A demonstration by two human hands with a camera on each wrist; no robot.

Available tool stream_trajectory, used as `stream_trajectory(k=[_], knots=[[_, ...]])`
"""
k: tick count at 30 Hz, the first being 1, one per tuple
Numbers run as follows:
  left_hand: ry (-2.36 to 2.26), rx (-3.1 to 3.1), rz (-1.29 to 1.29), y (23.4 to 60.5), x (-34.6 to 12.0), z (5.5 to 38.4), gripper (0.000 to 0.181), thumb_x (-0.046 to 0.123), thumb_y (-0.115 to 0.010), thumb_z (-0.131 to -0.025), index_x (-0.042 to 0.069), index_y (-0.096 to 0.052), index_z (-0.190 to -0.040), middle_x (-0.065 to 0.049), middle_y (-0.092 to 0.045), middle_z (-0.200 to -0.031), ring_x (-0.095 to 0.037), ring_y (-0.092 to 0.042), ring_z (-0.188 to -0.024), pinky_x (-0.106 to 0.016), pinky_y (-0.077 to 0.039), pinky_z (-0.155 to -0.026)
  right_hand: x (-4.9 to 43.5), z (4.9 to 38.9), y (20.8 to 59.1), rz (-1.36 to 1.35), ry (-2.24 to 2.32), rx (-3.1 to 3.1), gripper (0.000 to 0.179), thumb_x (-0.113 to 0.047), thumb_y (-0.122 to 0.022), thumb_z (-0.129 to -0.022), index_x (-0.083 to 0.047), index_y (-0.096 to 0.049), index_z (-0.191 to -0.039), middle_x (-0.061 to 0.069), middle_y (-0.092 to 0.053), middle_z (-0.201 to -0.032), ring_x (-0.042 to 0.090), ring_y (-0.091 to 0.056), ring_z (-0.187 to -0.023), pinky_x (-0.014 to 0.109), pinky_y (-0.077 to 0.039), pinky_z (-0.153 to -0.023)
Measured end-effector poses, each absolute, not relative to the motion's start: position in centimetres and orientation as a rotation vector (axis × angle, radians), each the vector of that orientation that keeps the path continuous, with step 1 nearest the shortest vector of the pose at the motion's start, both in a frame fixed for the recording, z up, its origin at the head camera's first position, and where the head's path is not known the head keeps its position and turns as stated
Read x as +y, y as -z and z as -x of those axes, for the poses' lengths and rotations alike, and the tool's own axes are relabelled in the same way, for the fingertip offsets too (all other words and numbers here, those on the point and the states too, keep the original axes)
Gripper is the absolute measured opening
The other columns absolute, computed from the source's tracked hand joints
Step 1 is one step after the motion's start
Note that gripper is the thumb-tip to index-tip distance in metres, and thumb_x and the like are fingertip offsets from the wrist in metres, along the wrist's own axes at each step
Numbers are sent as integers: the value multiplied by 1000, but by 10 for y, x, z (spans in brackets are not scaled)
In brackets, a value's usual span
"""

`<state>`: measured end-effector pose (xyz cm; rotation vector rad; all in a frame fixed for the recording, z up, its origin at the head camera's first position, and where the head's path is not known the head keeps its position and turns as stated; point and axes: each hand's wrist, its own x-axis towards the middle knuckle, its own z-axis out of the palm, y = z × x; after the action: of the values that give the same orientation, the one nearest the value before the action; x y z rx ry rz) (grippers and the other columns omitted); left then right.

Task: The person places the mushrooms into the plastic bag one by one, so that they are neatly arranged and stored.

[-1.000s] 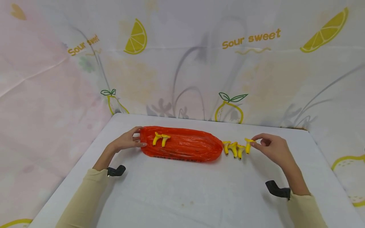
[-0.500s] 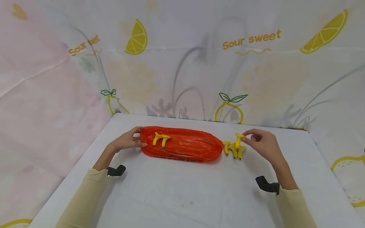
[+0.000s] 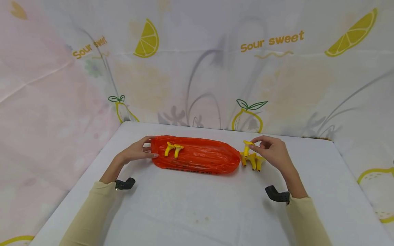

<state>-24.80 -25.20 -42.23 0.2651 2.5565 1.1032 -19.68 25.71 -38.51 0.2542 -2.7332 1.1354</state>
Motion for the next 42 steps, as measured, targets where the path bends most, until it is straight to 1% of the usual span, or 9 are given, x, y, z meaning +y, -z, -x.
stream_trajectory(k=[10,18,29,42], knots=[[-1096,2554,-257,422,-252,248,88,34,-76,-85,7,-26,-151,-21,-34,-153,-43,-39,-136,-58,-41,-102,238,207,386,-299,-1197,-2729,28,-29,-74,-90,-6,-71,-105,8,-49,-72,24,-46,-68,24,-39,-49],[-1095,2557,-253,422,-252,249,88,35,-76,-85,7,-26,-152,-21,-34,-153,-43,-39,-136,-58,-41,-102,222,214,386,-300,-1255,-2766,29,-28,-75,-89,-5,-72,-106,9,-48,-76,25,-45,-74,23,-37,-50],[-1082,2562,-241,424,-251,249,87,36,-75,-85,9,-26,-152,-20,-34,-153,-42,-39,-136,-57,-42,-102,201,223,387,-332,-1298,-2756,27,-28,-75,-88,-7,-72,-106,9,-49,-74,26,-47,-71,24,-37,-50],[-1080,2567,-256,424,-252,248,87,37,-76,-85,7,-27,-151,-21,-35,-153,-42,-39,-135,-57,-42,-102,171,233,395,-371,-1411,-2726,18,-22,-75,-89,-10,-73,-102,8,-48,-72,25,-47,-68,25,-36,-52]])
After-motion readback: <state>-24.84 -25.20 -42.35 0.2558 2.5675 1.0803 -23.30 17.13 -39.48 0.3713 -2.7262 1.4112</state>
